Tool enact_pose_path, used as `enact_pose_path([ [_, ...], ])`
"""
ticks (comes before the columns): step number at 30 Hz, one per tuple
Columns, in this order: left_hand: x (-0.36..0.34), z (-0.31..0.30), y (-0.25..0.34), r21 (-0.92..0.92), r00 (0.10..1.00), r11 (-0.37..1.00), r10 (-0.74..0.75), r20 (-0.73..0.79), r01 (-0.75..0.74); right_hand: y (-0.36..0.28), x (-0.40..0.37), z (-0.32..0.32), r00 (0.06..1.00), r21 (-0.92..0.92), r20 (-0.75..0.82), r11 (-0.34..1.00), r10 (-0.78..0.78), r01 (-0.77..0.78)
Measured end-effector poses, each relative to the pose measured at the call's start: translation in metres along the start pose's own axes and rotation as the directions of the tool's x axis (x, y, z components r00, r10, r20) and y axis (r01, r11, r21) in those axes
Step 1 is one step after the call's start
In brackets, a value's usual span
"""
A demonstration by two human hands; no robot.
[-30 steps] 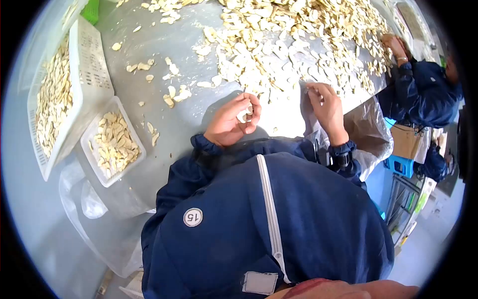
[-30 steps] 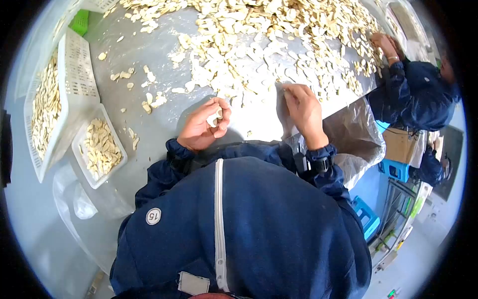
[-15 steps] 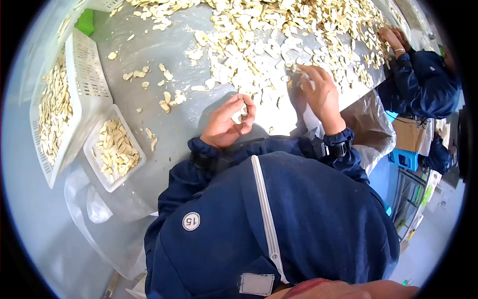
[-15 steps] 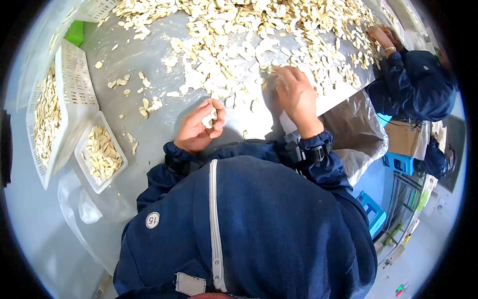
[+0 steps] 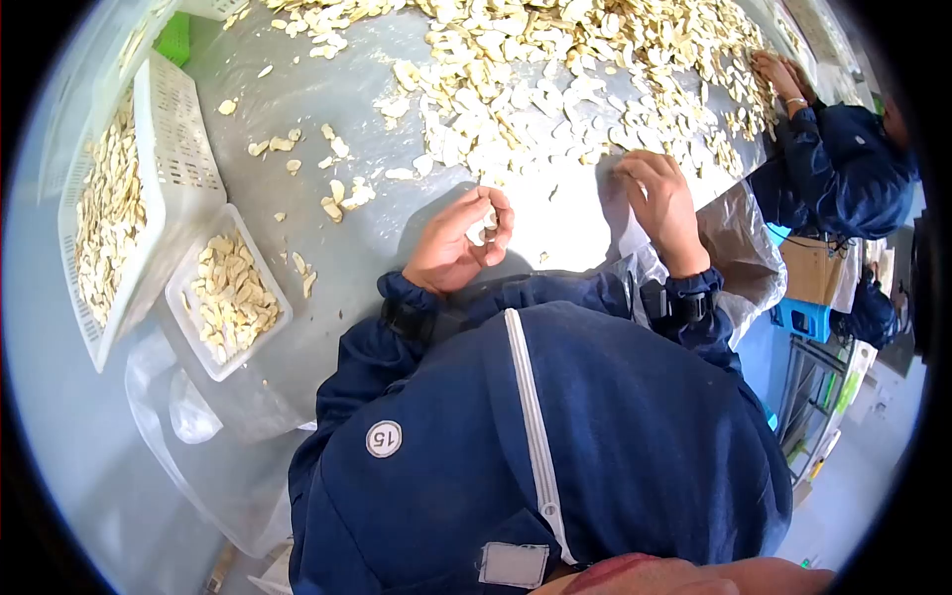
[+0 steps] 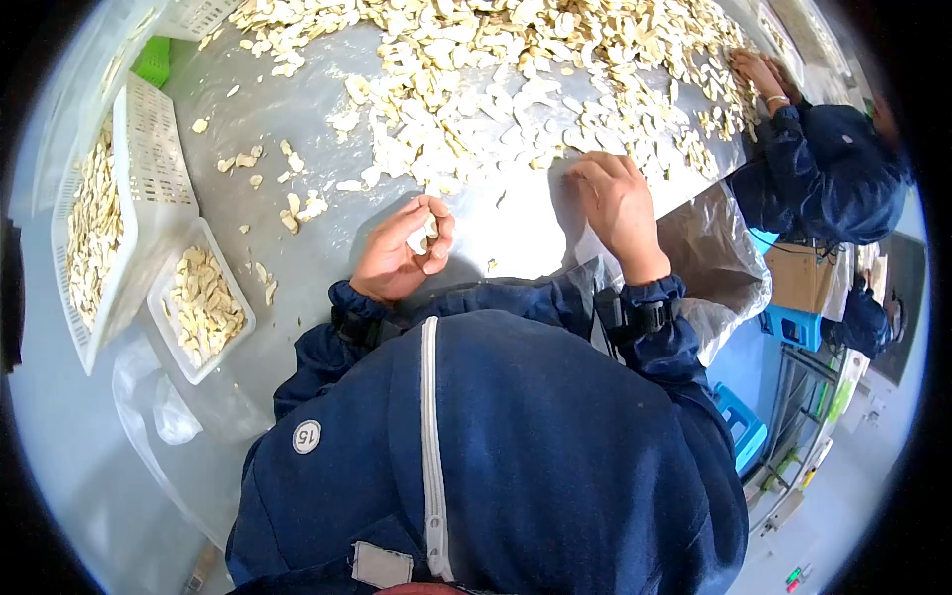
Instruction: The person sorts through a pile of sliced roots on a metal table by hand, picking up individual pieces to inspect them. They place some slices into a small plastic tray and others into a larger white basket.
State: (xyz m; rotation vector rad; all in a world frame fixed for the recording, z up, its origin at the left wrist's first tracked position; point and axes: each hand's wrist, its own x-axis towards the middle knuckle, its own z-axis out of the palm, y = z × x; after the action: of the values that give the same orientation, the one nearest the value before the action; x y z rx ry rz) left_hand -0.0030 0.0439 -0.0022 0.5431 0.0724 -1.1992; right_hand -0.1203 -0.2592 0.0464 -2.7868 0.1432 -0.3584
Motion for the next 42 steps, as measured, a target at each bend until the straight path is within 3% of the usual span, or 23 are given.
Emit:
enact_pose_path([
  [3, 0.001, -0.002, -0.001, 0.032, 0.999, 0.999, 0.024, 0.024, -0.025, -0.025, 0.023, 0.011, 0.999, 0.129, -0.037, 0.992, 0.022, -0.017],
  [4, 0.0, -0.001, -0.001, 0.039, 1.0, 0.999, 0.028, 0.014, -0.028, -0.034, 0.035, 0.024, 0.996, 0.152, -0.07, 0.987, -0.05, 0.06],
  [7, 0.0, 0.002, -0.001, 0.053, 0.999, 0.998, 0.039, -0.008, -0.038, -0.059, 0.061, 0.049, 0.99, 0.096, -0.078, 0.987, -0.121, 0.128],
  [11, -0.001, 0.002, -0.001, 0.043, 0.999, 0.998, 0.047, -0.01, -0.046, -0.053, 0.067, 0.056, 0.998, 0.008, 0.036, 0.998, -0.056, 0.056],
  [15, -0.001, 0.002, -0.001, 0.049, 0.999, 0.998, 0.032, 0.006, -0.032, -0.036, 0.052, 0.041, 0.992, 0.073, 0.093, 0.993, 0.081, -0.088],
  [18, 0.002, 0.001, 0.0, 0.057, 0.999, 0.998, 0.015, 0.029, -0.016, -0.04, 0.051, 0.038, 0.997, -0.024, -0.074, 1.0, -0.006, 0.005],
  [21, 0.003, -0.001, -0.001, 0.036, 1.0, 0.999, -0.003, 0.022, 0.002, -0.072, 0.065, 0.05, 0.987, 0.18, -0.067, 0.971, -0.148, 0.158],
  [23, 0.002, -0.001, -0.001, 0.037, 1.0, 0.999, 0.014, 0.015, -0.014, -0.087, 0.076, 0.065, 0.953, 0.164, -0.116, 0.941, -0.279, 0.296],
  [25, 0.001, -0.002, -0.001, 0.024, 0.999, 0.999, 0.029, 0.022, -0.029, -0.088, 0.079, 0.078, 0.95, 0.151, -0.102, 0.94, -0.294, 0.307],
  [28, 0.0, -0.004, -0.002, -0.004, 0.998, 0.999, 0.047, 0.041, -0.047, -0.07, 0.07, 0.067, 0.972, 0.203, -0.064, 0.951, -0.225, 0.233],
  [30, 0.0, 0.0, -0.001, 0.011, 0.999, 0.999, 0.037, 0.022, -0.037, -0.06, 0.054, 0.051, 0.999, 0.219, 0.018, 0.975, 0.038, -0.041],
  [32, 0.001, -0.001, -0.001, 0.036, 0.999, 0.999, 0.027, 0.027, -0.027, -0.052, 0.04, 0.038, 0.945, 0.295, 0.103, 0.898, 0.311, -0.327],
  [35, 0.006, -0.004, -0.003, 0.065, 1.0, 0.998, 0.0, 0.031, -0.002, -0.058, 0.028, 0.031, 0.92, 0.444, 0.166, 0.806, 0.356, -0.392],
  [37, 0.006, -0.004, -0.004, 0.05, 0.999, 0.998, -0.034, -0.016, 0.035, -0.078, 0.024, 0.024, 0.944, 0.638, 0.267, 0.699, 0.192, -0.323],
  [39, 0.008, -0.008, -0.005, -0.001, 0.998, 1.0, -0.01, 0.068, 0.01, -0.088, 0.03, 0.021, 0.981, 0.691, 0.195, 0.709, 0.002, -0.139],
  [42, 0.006, -0.008, -0.005, -0.03, 0.997, 0.999, 0.036, 0.068, -0.034, -0.076, 0.044, 0.048, 0.988, 0.372, -0.058, 0.916, -0.142, 0.153],
])
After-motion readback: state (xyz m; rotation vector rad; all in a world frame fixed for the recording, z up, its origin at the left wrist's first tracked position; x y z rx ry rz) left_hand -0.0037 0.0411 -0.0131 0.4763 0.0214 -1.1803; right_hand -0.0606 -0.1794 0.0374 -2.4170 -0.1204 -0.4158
